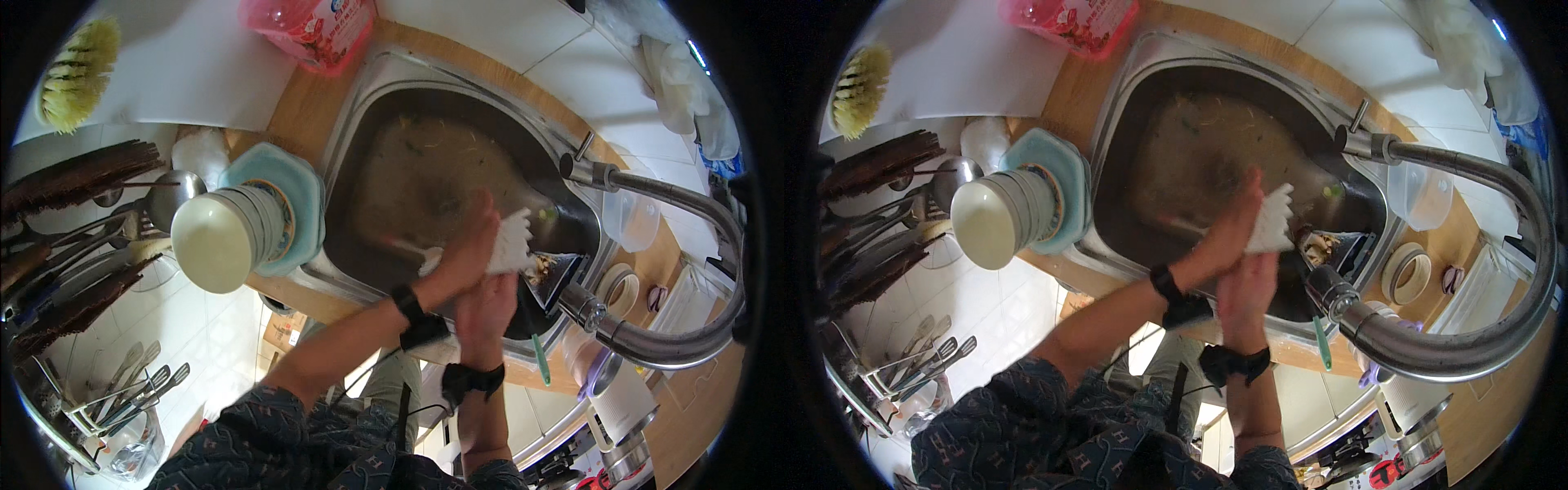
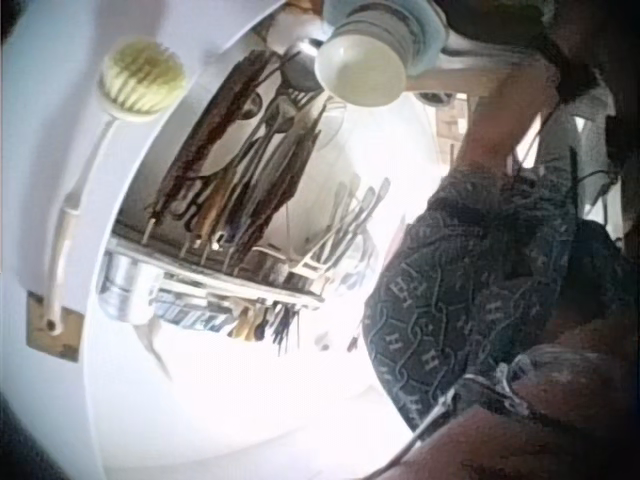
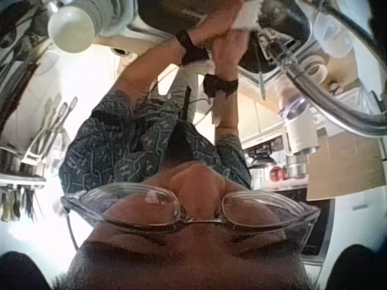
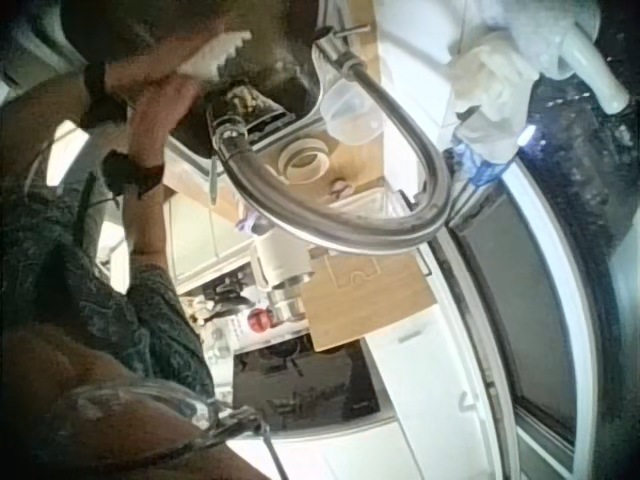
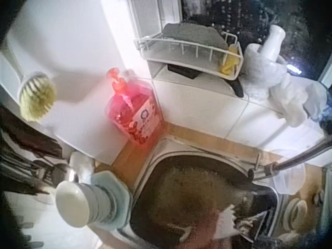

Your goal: The person washes white chopsticks and spoons in a kitchen sink using running water and dish soap. They rinse the items under the faucet, place the chopsticks in a utensil holder, and continue washing spoons.

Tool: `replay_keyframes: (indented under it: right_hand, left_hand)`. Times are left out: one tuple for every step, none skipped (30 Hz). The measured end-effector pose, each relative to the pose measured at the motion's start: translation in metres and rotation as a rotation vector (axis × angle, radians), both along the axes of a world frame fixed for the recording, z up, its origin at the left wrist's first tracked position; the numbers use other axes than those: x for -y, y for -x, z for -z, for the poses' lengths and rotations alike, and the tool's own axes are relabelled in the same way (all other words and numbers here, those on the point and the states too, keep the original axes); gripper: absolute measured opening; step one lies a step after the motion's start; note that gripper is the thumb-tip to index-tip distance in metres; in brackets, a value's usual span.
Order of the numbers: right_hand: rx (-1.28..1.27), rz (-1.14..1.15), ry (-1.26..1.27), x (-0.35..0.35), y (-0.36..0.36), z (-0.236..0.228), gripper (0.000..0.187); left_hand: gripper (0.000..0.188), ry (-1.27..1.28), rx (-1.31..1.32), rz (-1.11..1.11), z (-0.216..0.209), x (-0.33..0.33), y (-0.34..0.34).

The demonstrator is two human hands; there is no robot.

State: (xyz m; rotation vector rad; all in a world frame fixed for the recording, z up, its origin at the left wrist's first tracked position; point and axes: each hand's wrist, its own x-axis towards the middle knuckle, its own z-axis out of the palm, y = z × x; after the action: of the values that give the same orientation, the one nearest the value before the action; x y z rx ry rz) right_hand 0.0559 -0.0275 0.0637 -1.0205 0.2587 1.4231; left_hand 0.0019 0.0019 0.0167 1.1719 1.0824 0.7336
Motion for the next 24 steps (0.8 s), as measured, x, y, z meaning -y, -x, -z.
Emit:
replay_keyframes:
  right_hand:
    - [0.189,-0.058,0.027,-0.005,0.004,-0.001,0.059]
    - [0.260,-0.176,-0.099,-0.012,0.001,-0.003,0.056]
    - [0.327,-0.260,-0.185,-0.017,0.002,-0.005,0.054]
    - [0.388,-0.323,-0.214,-0.019,0.004,-0.008,0.052]
    - [0.315,-0.252,-0.105,-0.019,0.007,-0.010,0.051]
    - [0.169,-0.151,-0.098,-0.017,0.008,-0.012,0.051]
    - [0.020,-0.039,-0.043,-0.015,0.009,-0.012,0.051]
    - [-0.127,0.099,0.079,-0.010,0.011,-0.011,0.051]
    - [-0.077,0.050,0.110,-0.007,0.009,-0.008,0.055]
    - [-0.017,-0.051,-0.086,-0.004,0.007,-0.005,0.057]
    - [0.013,-0.128,-0.272,-0.006,0.003,0.002,0.060]
    - [0.023,-0.148,-0.356,-0.007,-0.002,0.009,0.063]
    - [-0.065,-0.135,-0.338,-0.006,-0.007,0.013,0.067]
    - [-0.144,-0.074,-0.242,-0.005,-0.012,0.017,0.072]
    - [-0.084,-0.062,-0.183,-0.002,-0.015,0.017,0.073]
    - [-0.075,-0.057,-0.189,0.001,-0.018,0.018,0.074]
    - [-0.116,-0.055,-0.219,0.004,-0.021,0.017,0.073]
    - [-0.211,-0.068,-0.325,0.006,-0.023,0.016,0.073]
    - [-0.326,-0.058,-0.424,0.009,-0.025,0.015,0.072]
    - [-0.244,-0.020,-0.312,0.011,-0.027,0.015,0.067]
    - [-0.183,0.044,-0.200,0.012,-0.030,0.017,0.062]
    - [-0.161,0.094,-0.167,0.012,-0.033,0.019,0.057]
    - [-0.130,0.098,-0.034,0.010,-0.037,0.024,0.050]
    - [-0.136,0.088,0.025,0.006,-0.043,0.029,0.044]
  left_hand:
    - [0.064,0.013,-0.010,0.009,0.002,0.000,0.000]
    - [0.064,-0.015,-0.011,-0.006,0.006,-0.005,0.003]
    - [0.063,-0.052,-0.032,-0.021,0.005,-0.003,0.003]
    - [0.062,-0.038,-0.033,-0.060,0.007,-0.006,0.006]
    - [0.062,-0.010,-0.048,-0.058,0.005,-0.003,0.006]
    - [0.061,0.011,-0.072,-0.042,0.005,-0.003,0.008]
    - [0.061,-0.086,-0.109,-0.091,0.002,-0.002,0.008]
    - [0.060,-0.119,-0.182,-0.002,0.000,0.000,0.007]
    - [0.060,-0.196,-0.248,0.051,-0.004,0.003,0.005]
    - [0.060,-0.225,-0.354,0.155,-0.007,0.003,0.002]
    - [0.057,-0.311,-0.452,0.192,-0.011,0.004,-0.003]
    - [0.056,-0.340,-0.412,0.149,-0.010,0.001,-0.005]
    - [0.056,-0.349,-0.397,0.140,-0.010,-0.001,-0.009]
    - [0.055,-0.352,-0.364,0.099,-0.008,-0.005,-0.010]
    - [0.051,-0.426,-0.434,0.111,-0.005,-0.008,-0.011]
    - [0.050,-0.396,-0.444,0.192,-0.003,-0.008,-0.012]
    - [0.049,-0.401,-0.434,0.224,0.000,-0.011,-0.013]
    - [0.047,-0.488,-0.403,0.202,0.002,-0.012,-0.014]
    - [0.045,-0.494,-0.407,0.224,0.003,-0.013,-0.013]
    - [0.042,-0.553,-0.393,0.213,0.003,-0.012,-0.011]
    - [0.040,-0.677,-0.366,0.161,0.002,-0.010,-0.007]
    - [0.038,-0.596,-0.321,0.231,0.000,-0.008,-0.001]
    - [0.038,-0.577,-0.260,0.260,-0.004,-0.005,0.008]
    - [0.037,-0.552,-0.187,0.272,-0.008,-0.003,0.017]
